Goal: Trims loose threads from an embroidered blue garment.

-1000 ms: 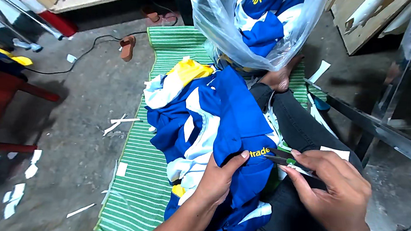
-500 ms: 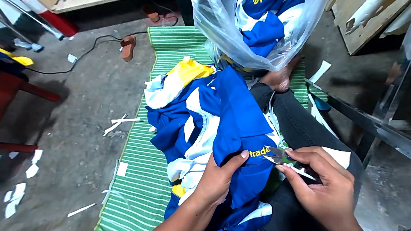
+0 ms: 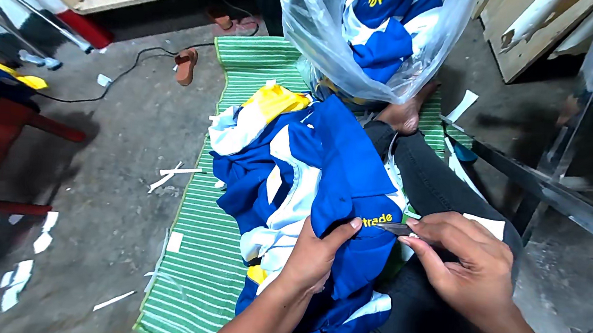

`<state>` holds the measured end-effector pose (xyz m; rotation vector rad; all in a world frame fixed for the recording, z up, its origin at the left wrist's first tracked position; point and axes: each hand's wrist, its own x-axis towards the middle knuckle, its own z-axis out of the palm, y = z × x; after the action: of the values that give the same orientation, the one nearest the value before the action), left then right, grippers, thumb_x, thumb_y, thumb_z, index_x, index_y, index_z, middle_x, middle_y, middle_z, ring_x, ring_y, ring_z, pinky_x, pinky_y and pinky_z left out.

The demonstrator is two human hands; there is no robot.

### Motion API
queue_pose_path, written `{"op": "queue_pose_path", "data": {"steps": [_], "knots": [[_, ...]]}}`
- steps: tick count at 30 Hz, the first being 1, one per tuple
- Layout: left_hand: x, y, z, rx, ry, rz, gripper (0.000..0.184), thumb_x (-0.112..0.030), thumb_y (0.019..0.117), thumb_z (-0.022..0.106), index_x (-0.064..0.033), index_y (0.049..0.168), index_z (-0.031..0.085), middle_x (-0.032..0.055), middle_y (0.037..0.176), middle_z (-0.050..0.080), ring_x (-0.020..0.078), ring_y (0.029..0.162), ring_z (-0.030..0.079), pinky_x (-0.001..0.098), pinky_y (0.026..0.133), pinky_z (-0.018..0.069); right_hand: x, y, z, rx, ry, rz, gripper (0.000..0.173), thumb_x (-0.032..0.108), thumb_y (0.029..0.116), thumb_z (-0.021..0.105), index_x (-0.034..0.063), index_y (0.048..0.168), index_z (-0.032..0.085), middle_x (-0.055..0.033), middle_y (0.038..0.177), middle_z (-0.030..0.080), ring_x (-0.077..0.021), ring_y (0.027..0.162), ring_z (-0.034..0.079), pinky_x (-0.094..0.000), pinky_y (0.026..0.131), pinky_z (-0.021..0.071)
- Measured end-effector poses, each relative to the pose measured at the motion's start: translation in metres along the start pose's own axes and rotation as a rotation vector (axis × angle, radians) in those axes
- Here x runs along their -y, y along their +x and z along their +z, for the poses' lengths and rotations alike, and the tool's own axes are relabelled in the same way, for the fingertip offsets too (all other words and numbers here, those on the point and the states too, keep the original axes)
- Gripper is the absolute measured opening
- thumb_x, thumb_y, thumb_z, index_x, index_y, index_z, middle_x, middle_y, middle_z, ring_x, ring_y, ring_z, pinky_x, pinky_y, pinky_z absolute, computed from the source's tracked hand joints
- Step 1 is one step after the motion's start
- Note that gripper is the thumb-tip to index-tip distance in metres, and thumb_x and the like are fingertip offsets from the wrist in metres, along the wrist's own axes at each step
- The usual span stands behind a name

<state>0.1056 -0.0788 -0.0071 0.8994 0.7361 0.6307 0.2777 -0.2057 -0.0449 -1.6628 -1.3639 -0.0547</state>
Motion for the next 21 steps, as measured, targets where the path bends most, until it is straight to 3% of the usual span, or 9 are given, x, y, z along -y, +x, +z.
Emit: {"op": "queue_pose_path", "data": {"steps": [6,21], "knots": [[-0.001,0.0,0.0,0.013,-0.012,-0.018,0.016,0.008,0.0929,0.06,0.0009,0.107,0.062,0.0073,0.094,0.073,0.0132,0.091,0.072,0.032,0.088,0.0604,-0.009,0.009,-0.018,0.117,0.081,0.034,0.027,0.037,0.097,0.07,0.0119,0.104,0.079,-0.0039,0.099,0.075,-0.0082,0.089,0.067,-0.0276,0.077,0.0513],[-0.006,0.003,-0.001,0.054,0.008,-0.073,0.016,0.01,0.0927,0.06,0.0002,0.105,0.063,0.0057,0.094,0.074,0.0116,0.09,0.072,0.0308,0.088,0.0602,-0.006,0.025,-0.028,0.203,-0.037,-0.083,0.029,0.038,0.1005,0.063,0.0144,0.097,0.08,-0.0032,0.097,0.077,-0.0123,0.086,0.068,-0.0334,0.075,0.0492]]}}
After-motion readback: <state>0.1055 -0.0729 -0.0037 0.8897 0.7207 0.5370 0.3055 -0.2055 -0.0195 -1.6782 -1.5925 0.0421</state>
